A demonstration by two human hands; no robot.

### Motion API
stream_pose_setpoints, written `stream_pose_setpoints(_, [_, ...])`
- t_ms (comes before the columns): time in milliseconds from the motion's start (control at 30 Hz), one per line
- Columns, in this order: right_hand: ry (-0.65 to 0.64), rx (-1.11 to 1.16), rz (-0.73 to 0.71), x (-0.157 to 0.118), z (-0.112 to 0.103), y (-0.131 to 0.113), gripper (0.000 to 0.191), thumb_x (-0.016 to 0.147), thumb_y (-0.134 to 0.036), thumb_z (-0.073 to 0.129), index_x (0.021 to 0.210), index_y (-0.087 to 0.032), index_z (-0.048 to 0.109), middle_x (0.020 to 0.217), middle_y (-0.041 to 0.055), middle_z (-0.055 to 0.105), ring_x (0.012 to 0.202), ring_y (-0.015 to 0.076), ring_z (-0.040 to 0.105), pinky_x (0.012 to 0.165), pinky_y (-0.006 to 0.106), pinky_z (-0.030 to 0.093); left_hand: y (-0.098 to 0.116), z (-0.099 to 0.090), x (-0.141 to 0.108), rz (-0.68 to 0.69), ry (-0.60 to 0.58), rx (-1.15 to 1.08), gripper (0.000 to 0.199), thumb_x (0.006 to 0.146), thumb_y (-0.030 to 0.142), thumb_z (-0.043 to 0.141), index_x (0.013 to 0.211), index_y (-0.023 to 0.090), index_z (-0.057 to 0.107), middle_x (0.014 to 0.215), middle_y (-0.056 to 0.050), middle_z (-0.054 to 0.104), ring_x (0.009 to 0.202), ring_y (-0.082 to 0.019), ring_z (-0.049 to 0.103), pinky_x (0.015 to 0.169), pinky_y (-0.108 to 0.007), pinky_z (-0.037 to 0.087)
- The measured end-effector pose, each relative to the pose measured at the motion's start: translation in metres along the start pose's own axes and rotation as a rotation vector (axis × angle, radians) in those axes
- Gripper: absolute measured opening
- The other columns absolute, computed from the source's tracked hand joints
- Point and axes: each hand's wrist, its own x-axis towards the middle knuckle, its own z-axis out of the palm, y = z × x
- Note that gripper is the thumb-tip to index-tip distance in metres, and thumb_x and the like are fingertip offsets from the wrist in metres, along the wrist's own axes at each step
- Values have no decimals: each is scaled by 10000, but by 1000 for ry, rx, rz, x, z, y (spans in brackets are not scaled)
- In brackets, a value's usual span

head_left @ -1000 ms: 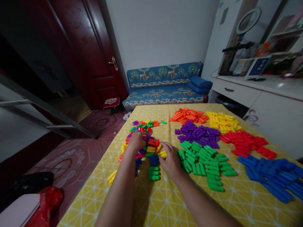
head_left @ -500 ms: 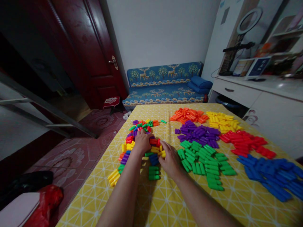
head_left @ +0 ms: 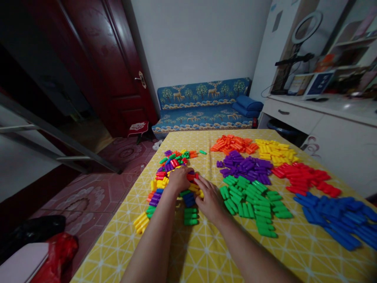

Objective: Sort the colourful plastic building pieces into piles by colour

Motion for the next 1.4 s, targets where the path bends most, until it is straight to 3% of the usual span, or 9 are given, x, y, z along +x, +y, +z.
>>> stream_pose_setpoints(367, [12, 3, 0, 0, 2, 0, 584, 769, -199, 636, 1346, -191, 550, 1457, 116, 476, 1315, 279, 462, 1093, 490, 378, -4, 11, 4, -53, 127, -108, 450, 747, 300, 634, 1195, 261, 647, 1112, -92, 707, 1031, -273, 659, 814, -328, 493])
stream_pose_setpoints(533, [13, 60, -13, 0, 0, 0, 512, 785, -224, 642, 1293, -196, 584, 1381, 95, 558, 1246, 264, 528, 1058, 470, 421, -3, 9, 3, -107, 179, -136, 430, 720, 322, 667, 1148, 286, 686, 1032, -85, 734, 951, -291, 681, 755, -341, 491])
stream_pose_setpoints(633, [54, 133, -8, 1, -1, 0, 433, 807, -227, 618, 1238, -192, 608, 1282, 95, 624, 1170, 251, 580, 1024, 448, 454, -1, 5, 5, -178, 239, -333, 432, 684, 321, 708, 1111, 257, 708, 968, -80, 744, 908, -283, 683, 750, -338, 492])
stream_pose_setpoints(700, [95, 180, 11, 2, 0, 1, 399, 817, -241, 611, 1211, -178, 615, 1218, 110, 652, 1125, 254, 605, 995, 439, 476, 0, 1, 8, -229, 241, -642, 410, 667, 312, 724, 1061, 200, 720, 897, -81, 747, 841, -254, 687, 724, -318, 503])
stream_pose_setpoints(800, [164, 291, 47, 3, 4, 4, 405, 833, -264, 605, 1228, -176, 593, 1188, 118, 664, 1100, 248, 622, 967, 421, 498, -2, -3, 10, -287, 154, -1203, 373, 652, 328, 740, 973, 138, 718, 867, -88, 749, 752, -210, 691, 676, -287, 528])
stream_pose_setpoints(900, [217, 423, 71, 4, 8, 5, 487, 862, -294, 580, 1332, -191, 505, 1238, 125, 638, 1095, 233, 626, 933, 406, 521, -8, -5, 9, -373, 60, -1456, 376, 625, 341, 759, 941, 145, 711, 914, -90, 752, 732, -194, 699, 602, -254, 534])
stream_pose_setpoints(1033, [213, 508, 80, 4, 8, 5, 615, 871, -323, 578, 1442, -204, 384, 1338, 153, 560, 1092, 230, 624, 878, 386, 548, -11, -5, 5, -444, -28, -1474, 355, 627, 328, 763, 927, 148, 701, 900, -85, 754, 680, -170, 692, 529, -218, 511])
stream_pose_setpoints(1233, [180, 598, 79, 4, 1, -1, 766, 835, -363, 651, 1497, -221, 291, 1459, 142, 454, 1253, 252, 536, 997, 394, 493, -8, -2, 4, -254, -255, -1472, 362, 609, 331, 816, 887, 129, 705, 774, -48, 739, 567, -119, 647, 513, -192, 465])
stream_pose_setpoints(1400, [141, 705, 105, 5, 0, -3, 752, 787, -303, 699, 1452, -217, 359, 1379, 135, 531, 1114, 229, 624, 936, 369, 532, -4, -1, 2, -168, -365, -1453, 432, 637, 439, 815, 909, 116, 727, 784, -77, 745, 637, -146, 680, 614, -227, 511])
